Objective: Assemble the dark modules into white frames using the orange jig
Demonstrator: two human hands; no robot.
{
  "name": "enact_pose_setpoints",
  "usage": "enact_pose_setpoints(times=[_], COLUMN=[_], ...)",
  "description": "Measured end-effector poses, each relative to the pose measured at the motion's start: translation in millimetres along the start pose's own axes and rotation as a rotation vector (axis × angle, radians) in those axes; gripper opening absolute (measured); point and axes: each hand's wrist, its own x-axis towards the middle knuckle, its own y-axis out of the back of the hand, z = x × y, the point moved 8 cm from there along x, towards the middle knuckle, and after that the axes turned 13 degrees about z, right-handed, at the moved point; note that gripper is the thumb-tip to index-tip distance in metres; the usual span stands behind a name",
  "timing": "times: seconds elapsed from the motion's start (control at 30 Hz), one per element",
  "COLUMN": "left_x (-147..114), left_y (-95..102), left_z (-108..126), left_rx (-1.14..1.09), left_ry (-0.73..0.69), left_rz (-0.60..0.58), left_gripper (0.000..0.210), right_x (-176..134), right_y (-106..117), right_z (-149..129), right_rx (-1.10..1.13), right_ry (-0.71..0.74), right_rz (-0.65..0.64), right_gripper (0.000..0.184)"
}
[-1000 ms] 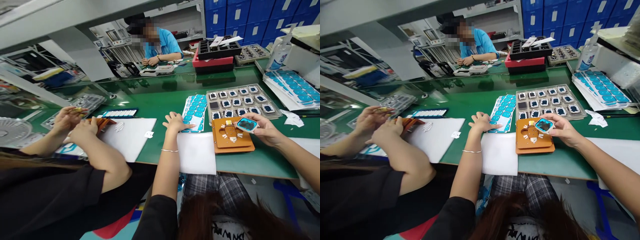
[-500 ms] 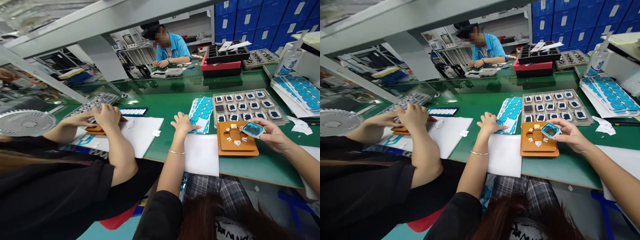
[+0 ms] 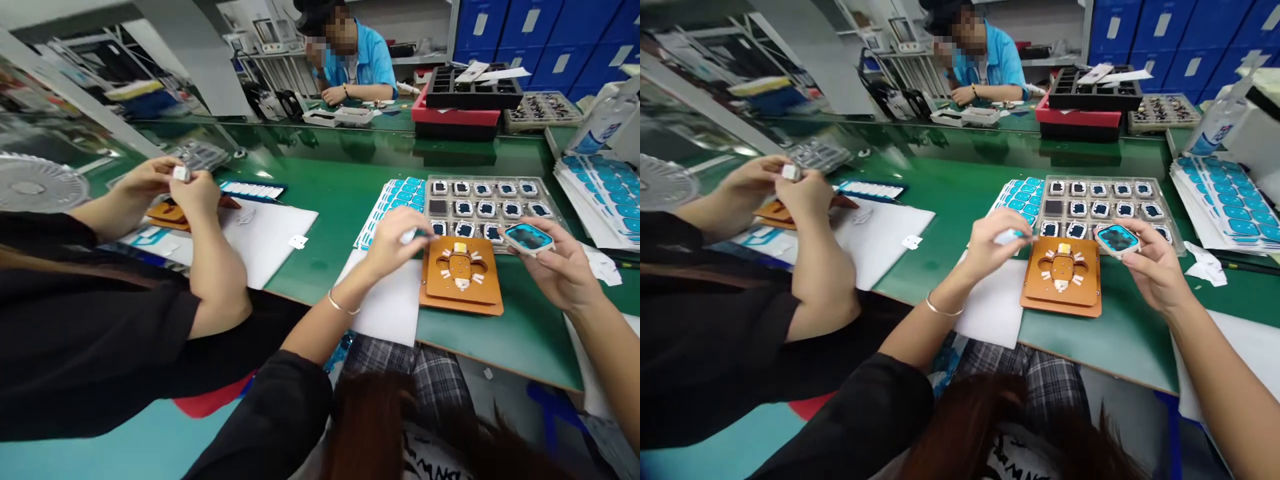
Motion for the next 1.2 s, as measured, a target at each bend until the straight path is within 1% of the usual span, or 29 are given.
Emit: enact_pose_setpoints(times=[0.07,0.1,0.17,0.23,0.37,0.43,0.53,0.57,0.63,0.7,0.8,0.9,1.0,1.13,1.2], left_x=[-11.0,-17.5,-27.1,-30.1,-25.0,-25.1,-29.4,-29.9,-29.6,-29.9,-32.3,-34.7,-36.1,-36.9,-38.3], left_y=[-6.4,-10.4,-17.0,-19.8,-19.8,-19.4,-21.4,-22.2,-22.1,-21.2,-21.7,-24.5,-27.4,-24.8,-22.0], left_z=[31.3,40.2,49.2,51.1,47.7,50.7,54.5,52.7,47.6,46.2,49.7,52.7,54.3,51.8,49.6], left_rx=[-0.117,-0.124,-0.101,-0.087,-0.076,-0.106,-0.149,-0.145,-0.133,-0.139,-0.169,-0.185,-0.171,-0.145,-0.145], left_ry=[-0.259,-0.337,-0.418,-0.422,-0.346,-0.375,-0.459,-0.464,-0.457,-0.471,-0.506,-0.52,-0.535,-0.528,-0.536], left_rz=[-0.049,-0.095,-0.174,-0.203,-0.166,-0.165,-0.216,-0.225,-0.215,-0.202,-0.211,-0.223,-0.222,-0.181,-0.177], left_gripper=[0.02,0.023,0.028,0.03,0.029,0.028,0.025,0.025,0.027,0.03,0.042,0.043,0.043,0.045,0.046], right_x=[2.0,2.8,4.0,4.8,5.6,5.3,8.0,10.5,16.2,20.4,23.4,24.8,28.2,34.9,40.1], right_y=[2.8,3.4,3.6,3.3,5.2,6.2,8.0,10.3,18.7,31.2,48.5,57.0,58.2,46.5,37.5], right_z=[-0.6,0.1,0.9,0.2,-2.4,-3.5,-3.6,-4.2,-7.6,-14.3,-21.1,-20.4,-17.2,-13.4,-8.0], right_rx=[-0.035,-0.063,-0.114,-0.125,-0.058,-0.033,0.01,0.024,0.046,0.066,0.119,0.215,0.263,0.067,-0.003], right_ry=[0.027,0.035,0.052,0.065,0.059,0.071,0.088,0.093,0.114,0.15,0.167,0.137,0.132,0.217,0.224], right_rz=[0.01,0.008,-0.009,-0.033,-0.028,-0.003,0.046,0.069,0.124,0.185,0.256,0.267,0.229,0.17,0.182], right_gripper=[0.047,0.046,0.044,0.044,0.044,0.043,0.04,0.041,0.045,0.044,0.031,0.023,0.018,0.016,0.021])
